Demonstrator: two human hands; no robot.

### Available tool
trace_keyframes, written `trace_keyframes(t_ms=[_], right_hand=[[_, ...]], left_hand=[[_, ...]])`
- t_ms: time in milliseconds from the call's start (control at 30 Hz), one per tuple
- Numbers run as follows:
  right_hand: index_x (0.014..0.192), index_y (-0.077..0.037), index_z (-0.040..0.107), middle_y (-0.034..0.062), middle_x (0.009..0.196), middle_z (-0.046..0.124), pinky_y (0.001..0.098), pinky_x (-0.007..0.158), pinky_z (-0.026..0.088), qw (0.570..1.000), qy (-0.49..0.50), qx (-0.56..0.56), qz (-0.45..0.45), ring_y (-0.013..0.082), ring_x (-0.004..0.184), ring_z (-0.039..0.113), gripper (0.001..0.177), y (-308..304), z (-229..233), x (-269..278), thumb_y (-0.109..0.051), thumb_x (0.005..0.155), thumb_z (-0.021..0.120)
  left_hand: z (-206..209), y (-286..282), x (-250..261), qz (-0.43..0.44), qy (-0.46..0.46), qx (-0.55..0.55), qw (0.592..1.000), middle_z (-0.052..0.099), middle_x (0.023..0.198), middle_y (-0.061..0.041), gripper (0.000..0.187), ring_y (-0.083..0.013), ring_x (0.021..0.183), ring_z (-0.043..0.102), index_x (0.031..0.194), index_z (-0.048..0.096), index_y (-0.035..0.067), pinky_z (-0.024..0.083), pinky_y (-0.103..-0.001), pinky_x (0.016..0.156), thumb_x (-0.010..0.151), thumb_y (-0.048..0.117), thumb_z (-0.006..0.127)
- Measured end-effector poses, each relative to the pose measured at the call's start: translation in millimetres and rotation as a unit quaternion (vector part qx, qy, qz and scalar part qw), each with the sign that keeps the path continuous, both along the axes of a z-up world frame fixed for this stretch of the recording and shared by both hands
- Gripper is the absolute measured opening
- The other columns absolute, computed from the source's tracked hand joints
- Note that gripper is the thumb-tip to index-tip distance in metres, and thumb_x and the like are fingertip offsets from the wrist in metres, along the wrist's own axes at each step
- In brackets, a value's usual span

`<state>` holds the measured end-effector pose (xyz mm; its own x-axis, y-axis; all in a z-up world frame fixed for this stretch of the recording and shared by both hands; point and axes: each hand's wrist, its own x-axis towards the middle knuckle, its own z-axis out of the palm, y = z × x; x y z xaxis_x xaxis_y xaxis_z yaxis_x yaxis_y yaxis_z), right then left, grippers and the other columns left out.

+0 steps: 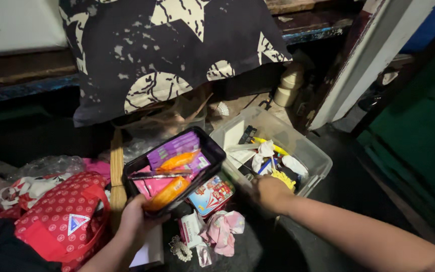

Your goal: The person organizes various small items on a cluttered floor. They handle a pink cloth, a white box, a red tin, and a clear plastic container, moving them between locations and into a red patterned bag. The person also picks up and places down a hair clip and a black rectangular object.

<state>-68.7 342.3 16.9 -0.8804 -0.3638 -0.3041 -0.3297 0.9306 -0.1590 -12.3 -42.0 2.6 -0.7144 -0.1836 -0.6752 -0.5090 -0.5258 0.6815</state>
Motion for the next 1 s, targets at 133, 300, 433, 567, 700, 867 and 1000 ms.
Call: trace_keyframes(t_ms=[133,300,433,567,700,867,1000], right_hand=[[0.104,-0.007,0.068,0.0180,0.107,0.068,0.0472,0.088,0.054,1.000,-0.006,-0.022,0.015,0.0372,0.102,0.066,0.031,3,11,15,-0.026,0.079,0.069],[0.092,-0.006,0.074,0.0189,0.107,0.071,0.0461,0.089,0.054,0.994,0.002,-0.079,0.070,0.0373,0.101,0.067,0.031,8,18,35,-0.036,0.083,0.068],[0.101,-0.012,0.078,0.0175,0.106,0.077,0.0434,0.092,0.055,0.977,-0.078,-0.162,-0.115,0.0344,0.100,0.072,0.043,17,-6,6,-0.047,0.097,0.053],[0.106,-0.018,0.078,0.0168,0.111,0.072,0.0499,0.089,0.051,0.984,0.132,-0.121,0.001,0.0429,0.102,0.064,0.036,32,-49,-37,-0.035,0.078,0.064],[0.124,-0.022,0.074,0.0170,0.118,0.070,0.0524,0.086,0.051,0.994,-0.018,-0.097,-0.051,0.0430,0.108,0.064,0.049,42,-80,-53,-0.032,0.076,0.068],[0.105,-0.018,0.076,0.0148,0.107,0.074,0.0458,0.088,0.057,0.992,-0.040,-0.038,-0.110,0.0334,0.099,0.072,0.035,53,-23,-60,-0.031,0.073,0.075],[0.077,-0.010,0.075,0.0140,0.090,0.074,0.0433,0.078,0.057,0.958,0.246,0.147,0.004,0.0321,0.089,0.071,0.016,78,47,-67,-0.025,0.078,0.069]], left_hand=[[-8,1,-3,0.000,0.023,0.020,1.000,0.061,0.100,-0.016,0.032,-0.0311,0.096,0.061,0.110,0.061,0.002,0.060,-0.057,0.087,0.081,0.011,0.050],[-7,9,-3,0.012,0.028,0.030,0.999,0.063,0.096,-0.014,0.026,-0.0296,0.093,0.063,0.101,0.063,0.004,0.060,-0.057,0.086,0.081,0.013,0.048],[-15,17,1,0.001,0.074,0.056,0.996,0.059,0.095,-0.016,0.022,-0.0329,0.094,0.061,0.099,0.055,-0.001,0.063,-0.060,0.085,0.080,0.011,0.053],[-3,33,3,0.003,0.029,0.054,0.998,0.061,0.107,-0.017,0.032,-0.0334,0.102,0.062,0.112,0.058,0.001,0.060,-0.057,0.085,0.083,0.014,0.051],[12,42,10,-0.020,0.035,0.044,0.998,0.061,0.115,-0.017,0.037,-0.0331,0.106,0.063,0.115,0.060,0.003,0.061,-0.058,0.083,0.081,0.013,0.048],[12,37,14,-0.035,0.032,0.044,0.998,0.061,0.116,-0.015,0.039,-0.0319,0.107,0.063,0.116,0.061,0.003,0.061,-0.058,0.083,0.080,0.013,0.049],[17,35,13,-0.028,0.043,0.050,0.997,0.063,0.115,-0.015,0.036,-0.0315,0.106,0.064,0.113,0.061,0.004,0.061,-0.056,0.083,0.081,0.014,0.049]])
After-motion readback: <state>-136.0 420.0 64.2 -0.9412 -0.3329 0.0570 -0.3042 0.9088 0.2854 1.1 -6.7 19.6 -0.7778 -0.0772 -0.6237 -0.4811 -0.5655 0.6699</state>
